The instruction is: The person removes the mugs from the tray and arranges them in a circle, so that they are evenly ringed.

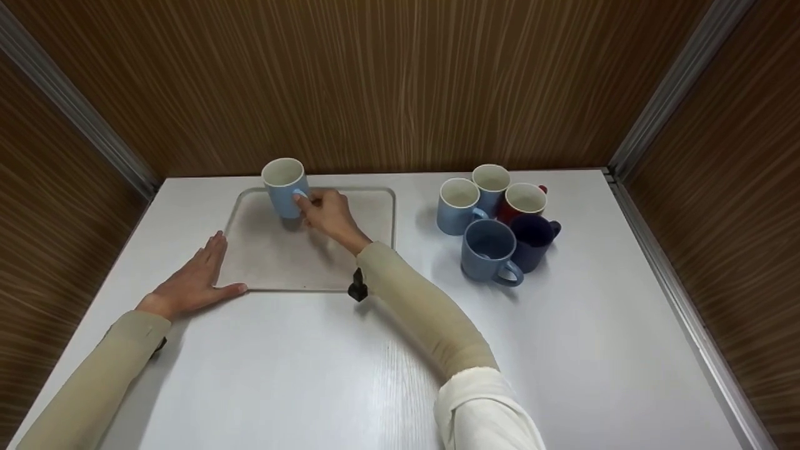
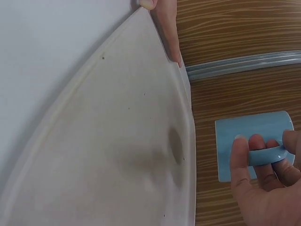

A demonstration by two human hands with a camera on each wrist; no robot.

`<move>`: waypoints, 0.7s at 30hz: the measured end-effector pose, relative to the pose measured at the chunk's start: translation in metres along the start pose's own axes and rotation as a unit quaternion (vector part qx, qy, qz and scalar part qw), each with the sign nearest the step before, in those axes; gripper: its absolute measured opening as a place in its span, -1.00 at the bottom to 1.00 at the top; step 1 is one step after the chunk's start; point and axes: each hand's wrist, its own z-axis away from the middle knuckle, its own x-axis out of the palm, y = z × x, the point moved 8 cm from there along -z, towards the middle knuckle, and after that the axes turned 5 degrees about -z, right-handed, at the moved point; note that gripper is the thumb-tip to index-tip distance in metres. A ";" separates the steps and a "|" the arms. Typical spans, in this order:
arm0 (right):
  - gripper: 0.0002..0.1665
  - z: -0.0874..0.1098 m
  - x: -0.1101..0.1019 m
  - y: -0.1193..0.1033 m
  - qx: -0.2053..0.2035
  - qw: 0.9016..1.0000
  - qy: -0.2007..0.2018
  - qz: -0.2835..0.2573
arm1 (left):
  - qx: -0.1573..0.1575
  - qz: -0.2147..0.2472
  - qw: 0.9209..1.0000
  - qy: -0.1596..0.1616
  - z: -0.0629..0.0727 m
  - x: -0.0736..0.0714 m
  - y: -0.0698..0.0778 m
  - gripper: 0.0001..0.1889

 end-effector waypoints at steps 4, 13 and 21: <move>-0.63 0.005 -0.011 0.002 0.001 1.000 0.004 0.010 | -0.003 -0.001 1.000 -0.001 0.001 0.002 0.000 0.43; -0.63 0.019 -0.028 -0.004 -0.012 0.999 0.001 0.044 | -0.006 0.004 1.000 -0.005 0.004 0.004 -0.002 0.42; -0.61 0.031 -0.044 -0.020 -0.038 0.998 -0.011 0.055 | 0.002 0.005 1.000 0.002 0.001 0.000 0.000 0.42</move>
